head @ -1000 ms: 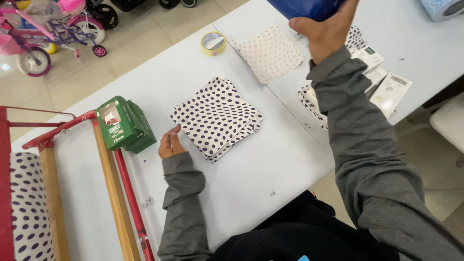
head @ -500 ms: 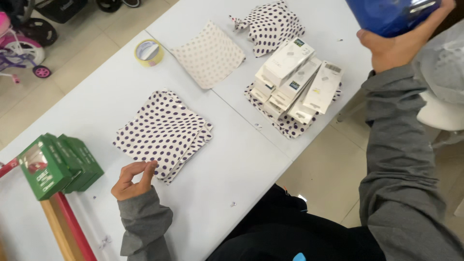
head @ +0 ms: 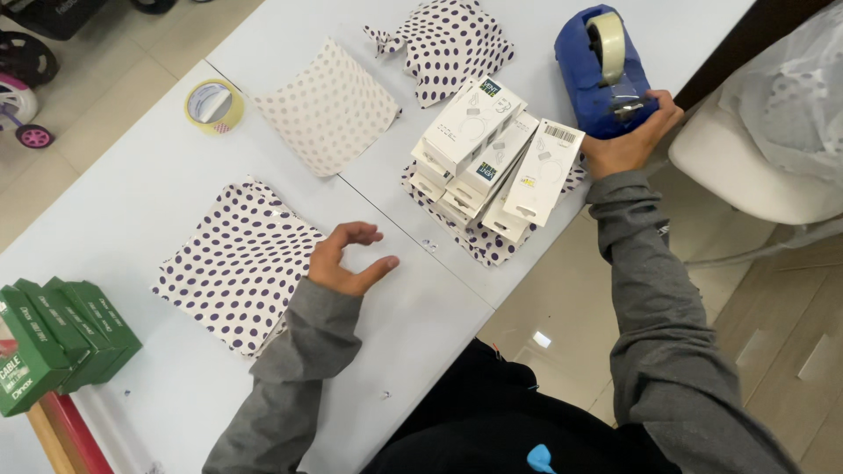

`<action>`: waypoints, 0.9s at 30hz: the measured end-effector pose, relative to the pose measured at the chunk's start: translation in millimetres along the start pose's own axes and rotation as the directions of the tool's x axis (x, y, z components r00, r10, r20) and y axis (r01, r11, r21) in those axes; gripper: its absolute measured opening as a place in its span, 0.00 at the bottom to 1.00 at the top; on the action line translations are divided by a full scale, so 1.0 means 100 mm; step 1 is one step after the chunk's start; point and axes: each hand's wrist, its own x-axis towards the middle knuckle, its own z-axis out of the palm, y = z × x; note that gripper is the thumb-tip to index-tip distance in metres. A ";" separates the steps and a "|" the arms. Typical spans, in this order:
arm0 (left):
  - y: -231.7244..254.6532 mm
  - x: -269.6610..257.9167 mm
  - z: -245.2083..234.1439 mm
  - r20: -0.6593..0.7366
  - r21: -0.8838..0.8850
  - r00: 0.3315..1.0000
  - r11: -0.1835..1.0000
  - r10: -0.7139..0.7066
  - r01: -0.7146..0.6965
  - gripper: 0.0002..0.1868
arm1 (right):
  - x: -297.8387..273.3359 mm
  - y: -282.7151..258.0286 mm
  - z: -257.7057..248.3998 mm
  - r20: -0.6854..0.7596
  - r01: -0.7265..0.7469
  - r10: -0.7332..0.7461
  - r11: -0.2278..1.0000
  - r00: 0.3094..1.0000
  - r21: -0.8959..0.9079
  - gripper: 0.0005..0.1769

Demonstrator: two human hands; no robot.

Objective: The person wraps several small boxes in polka-dotted paper by hand on a white table, securing the paper with clear tape from a dispenser and then stacking the wrapped boxes together.

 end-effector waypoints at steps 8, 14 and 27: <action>-0.21 0.78 0.61 0.111 -0.259 0.994 0.965 -0.010 0.039 0.31 | -0.11 0.08 0.09 -0.002 0.026 -0.026 1.000 1.000 -0.004 0.47; -1.08 1.52 1.01 0.228 0.260 0.973 0.965 -0.022 -0.039 0.33 | -0.51 0.89 -0.08 0.131 -0.306 0.301 0.952 0.945 0.021 0.73; -1.10 1.74 1.34 0.236 0.468 0.948 0.880 -0.213 0.081 0.20 | -1.28 0.40 -0.21 0.154 -0.435 0.449 0.893 0.880 -0.116 0.19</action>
